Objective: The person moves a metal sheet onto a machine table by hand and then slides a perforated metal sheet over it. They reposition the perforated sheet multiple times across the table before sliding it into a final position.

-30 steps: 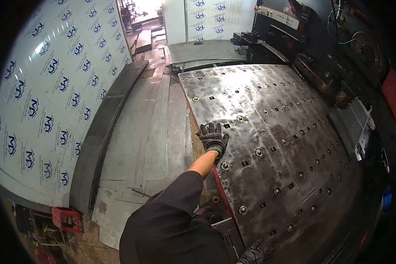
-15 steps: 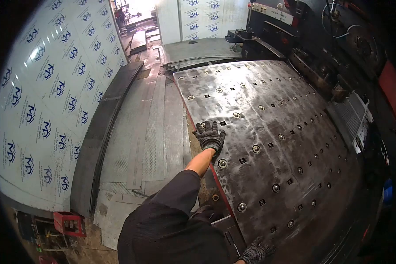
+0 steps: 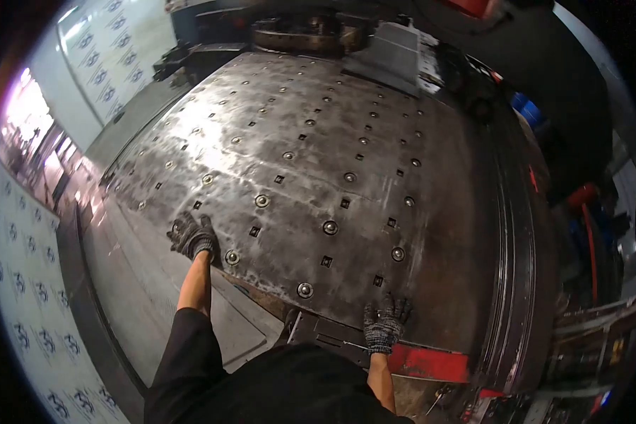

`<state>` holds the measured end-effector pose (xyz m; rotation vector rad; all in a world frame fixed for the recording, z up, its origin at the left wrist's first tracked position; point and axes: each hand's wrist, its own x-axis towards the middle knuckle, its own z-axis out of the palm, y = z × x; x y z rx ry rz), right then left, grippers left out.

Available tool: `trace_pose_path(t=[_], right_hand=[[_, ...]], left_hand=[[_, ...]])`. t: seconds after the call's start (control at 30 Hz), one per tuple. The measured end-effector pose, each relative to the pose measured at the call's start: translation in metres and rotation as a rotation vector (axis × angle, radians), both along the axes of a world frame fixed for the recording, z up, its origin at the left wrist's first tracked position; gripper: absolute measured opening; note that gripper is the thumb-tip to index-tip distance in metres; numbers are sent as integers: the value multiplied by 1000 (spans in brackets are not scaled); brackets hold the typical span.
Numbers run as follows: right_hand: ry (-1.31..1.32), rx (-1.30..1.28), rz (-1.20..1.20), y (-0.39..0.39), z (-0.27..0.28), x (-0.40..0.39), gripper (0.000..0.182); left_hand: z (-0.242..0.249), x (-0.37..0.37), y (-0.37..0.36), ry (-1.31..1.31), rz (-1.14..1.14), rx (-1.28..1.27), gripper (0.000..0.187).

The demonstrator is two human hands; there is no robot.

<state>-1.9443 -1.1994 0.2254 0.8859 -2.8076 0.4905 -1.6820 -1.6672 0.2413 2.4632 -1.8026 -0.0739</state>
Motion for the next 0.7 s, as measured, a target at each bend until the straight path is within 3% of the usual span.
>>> trace_pose_path(t=[0.53, 0.7], right_hand=[[-78, 47, -18, 0, -2, -2, 72], [94, -70, 13, 1, -8, -2, 65]], left_hand=[[13, -7, 6, -9, 29, 19, 80], [-7, 3, -7, -46, -37, -26, 79]])
